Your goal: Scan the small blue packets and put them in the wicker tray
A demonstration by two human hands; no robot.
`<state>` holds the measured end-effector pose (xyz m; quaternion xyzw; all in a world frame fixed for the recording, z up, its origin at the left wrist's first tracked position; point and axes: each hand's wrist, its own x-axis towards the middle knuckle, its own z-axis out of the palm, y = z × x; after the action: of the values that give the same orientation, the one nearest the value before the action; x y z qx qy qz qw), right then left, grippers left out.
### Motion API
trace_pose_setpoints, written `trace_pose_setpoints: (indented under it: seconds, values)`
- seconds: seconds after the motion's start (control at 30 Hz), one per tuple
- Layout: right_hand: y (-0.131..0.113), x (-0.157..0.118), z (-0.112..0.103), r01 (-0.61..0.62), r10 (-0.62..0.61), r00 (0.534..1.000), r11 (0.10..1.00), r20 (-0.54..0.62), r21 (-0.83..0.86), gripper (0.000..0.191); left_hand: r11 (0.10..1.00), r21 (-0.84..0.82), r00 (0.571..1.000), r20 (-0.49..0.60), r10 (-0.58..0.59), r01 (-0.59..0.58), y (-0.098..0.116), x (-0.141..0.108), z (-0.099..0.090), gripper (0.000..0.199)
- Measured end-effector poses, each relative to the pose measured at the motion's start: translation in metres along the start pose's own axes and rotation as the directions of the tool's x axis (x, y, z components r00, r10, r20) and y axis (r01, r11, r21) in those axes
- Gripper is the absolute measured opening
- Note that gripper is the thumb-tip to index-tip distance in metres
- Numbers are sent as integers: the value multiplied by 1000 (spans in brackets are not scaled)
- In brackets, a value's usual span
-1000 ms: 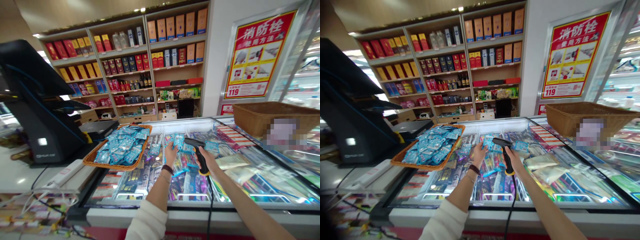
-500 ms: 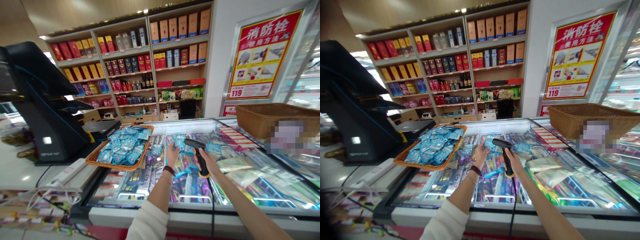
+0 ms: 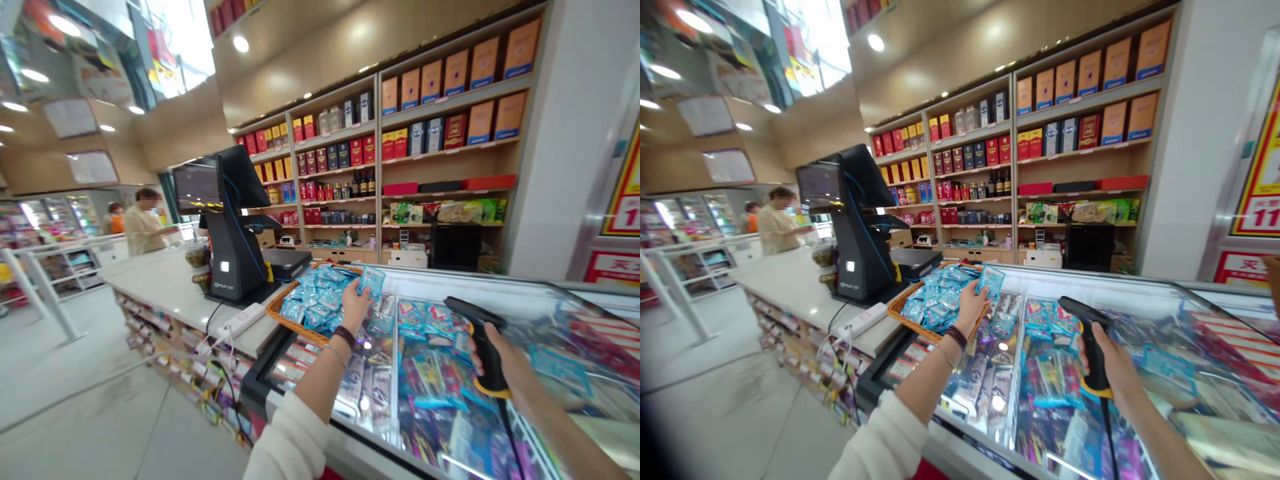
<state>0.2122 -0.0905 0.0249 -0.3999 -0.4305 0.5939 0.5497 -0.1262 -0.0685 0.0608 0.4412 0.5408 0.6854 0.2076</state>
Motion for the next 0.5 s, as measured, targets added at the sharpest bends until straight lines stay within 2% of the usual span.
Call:
trace_pose_setpoints:
  seconds: [0.03,0.07,0.17,0.27,0.37,0.47,0.5]
  values:
    - [1,3,4,-25,25,999,1000,20,1,79,992,127,998,-61,-18,26,6,7,-18,23]
    - [2,5,8,-38,38,999,999,33,-1,79,982,183,994,-106,-25,44,12,13,-37,27]
    - [5,6,20,-45,45,997,999,68,-4,78,956,286,980,-196,-8,66,25,26,-89,40]
    - [9,1,31,-26,26,997,1000,77,0,72,918,390,967,-252,36,67,30,30,-132,48]
    - [11,-7,41,-23,23,999,1000,32,9,70,803,592,963,-247,105,64,26,28,-157,59]
    - [7,-12,42,-16,16,999,1000,-29,19,71,611,791,968,-161,194,9,16,25,-165,64]
    - [4,-14,40,-20,21,999,1000,-42,15,72,578,816,968,-129,215,-20,12,23,-164,63]
